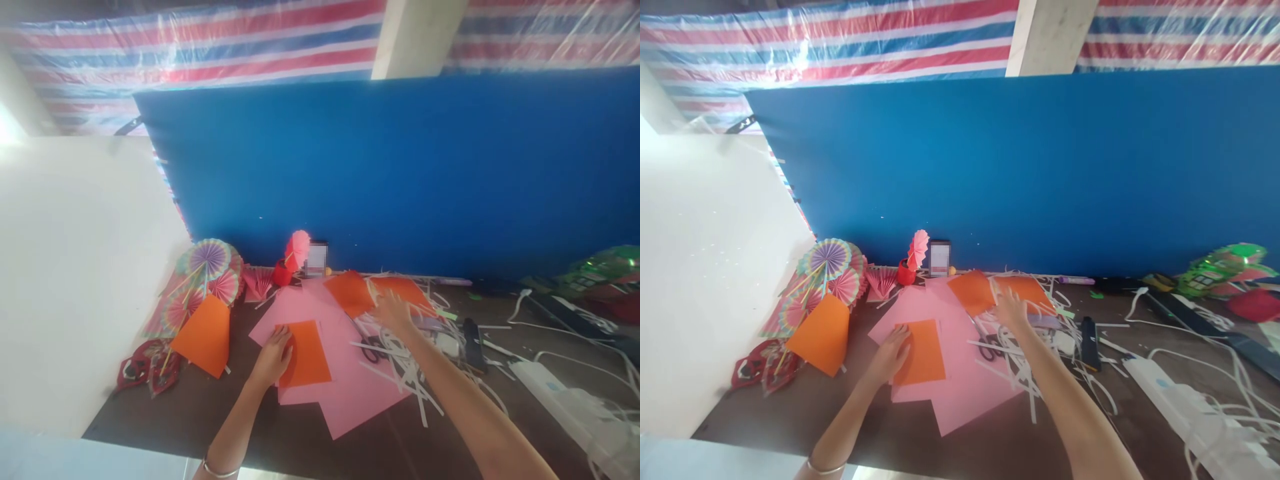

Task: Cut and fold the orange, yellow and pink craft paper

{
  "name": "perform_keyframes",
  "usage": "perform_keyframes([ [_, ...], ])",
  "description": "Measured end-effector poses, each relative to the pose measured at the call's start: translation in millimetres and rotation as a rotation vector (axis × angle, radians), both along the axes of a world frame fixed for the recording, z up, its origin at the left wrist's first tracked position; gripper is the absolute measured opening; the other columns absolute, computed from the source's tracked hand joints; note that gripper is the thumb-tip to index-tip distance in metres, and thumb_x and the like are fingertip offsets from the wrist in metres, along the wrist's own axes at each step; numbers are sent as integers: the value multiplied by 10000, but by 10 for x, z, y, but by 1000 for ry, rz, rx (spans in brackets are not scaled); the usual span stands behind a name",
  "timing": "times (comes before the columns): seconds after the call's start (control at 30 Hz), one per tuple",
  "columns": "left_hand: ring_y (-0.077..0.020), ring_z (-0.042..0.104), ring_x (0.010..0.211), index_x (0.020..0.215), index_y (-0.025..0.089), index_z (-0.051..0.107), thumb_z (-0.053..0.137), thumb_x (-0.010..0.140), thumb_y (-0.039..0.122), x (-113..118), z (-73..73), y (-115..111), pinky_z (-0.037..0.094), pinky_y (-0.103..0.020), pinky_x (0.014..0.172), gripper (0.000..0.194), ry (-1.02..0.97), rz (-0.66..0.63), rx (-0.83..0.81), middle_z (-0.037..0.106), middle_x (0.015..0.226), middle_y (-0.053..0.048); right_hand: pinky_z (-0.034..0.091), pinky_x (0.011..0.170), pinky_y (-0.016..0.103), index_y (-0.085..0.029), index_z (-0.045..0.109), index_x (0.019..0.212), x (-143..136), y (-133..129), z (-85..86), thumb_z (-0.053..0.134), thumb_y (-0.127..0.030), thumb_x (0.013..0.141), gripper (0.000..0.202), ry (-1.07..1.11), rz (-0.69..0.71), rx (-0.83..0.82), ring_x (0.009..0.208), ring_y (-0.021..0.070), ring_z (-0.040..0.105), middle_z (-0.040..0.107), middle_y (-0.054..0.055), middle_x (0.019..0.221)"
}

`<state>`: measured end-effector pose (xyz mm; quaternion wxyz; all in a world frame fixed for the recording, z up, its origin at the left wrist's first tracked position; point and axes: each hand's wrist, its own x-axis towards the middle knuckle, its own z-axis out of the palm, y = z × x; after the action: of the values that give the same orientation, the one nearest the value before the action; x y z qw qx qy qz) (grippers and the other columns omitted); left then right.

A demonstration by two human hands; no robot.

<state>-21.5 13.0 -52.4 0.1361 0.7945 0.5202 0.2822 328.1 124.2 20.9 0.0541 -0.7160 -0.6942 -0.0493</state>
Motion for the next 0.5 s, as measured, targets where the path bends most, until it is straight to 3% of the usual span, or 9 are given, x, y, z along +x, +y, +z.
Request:
perform_keyframes([
  [0.23,-241,404,1274,1213,148,499,406,848,160,2,-4,-9,346,-498,1053,377,-28,-2,21,484,1329,-132,468,714,391,-111,652,1005,-173,22,-72,502,-67,761,290,-177,9,-37,926,300,573,573,217,1058],
  [0.5,-243,404,1273,1178,143,522,416,838,150,29,1,-14,349,-491,1052,356,-34,19,24,503,1312,-132,476,661,394,-92,629,1029,-162,144,-65,498,-84,786,276,-215,-29,-36,873,301,599,604,206,911],
])
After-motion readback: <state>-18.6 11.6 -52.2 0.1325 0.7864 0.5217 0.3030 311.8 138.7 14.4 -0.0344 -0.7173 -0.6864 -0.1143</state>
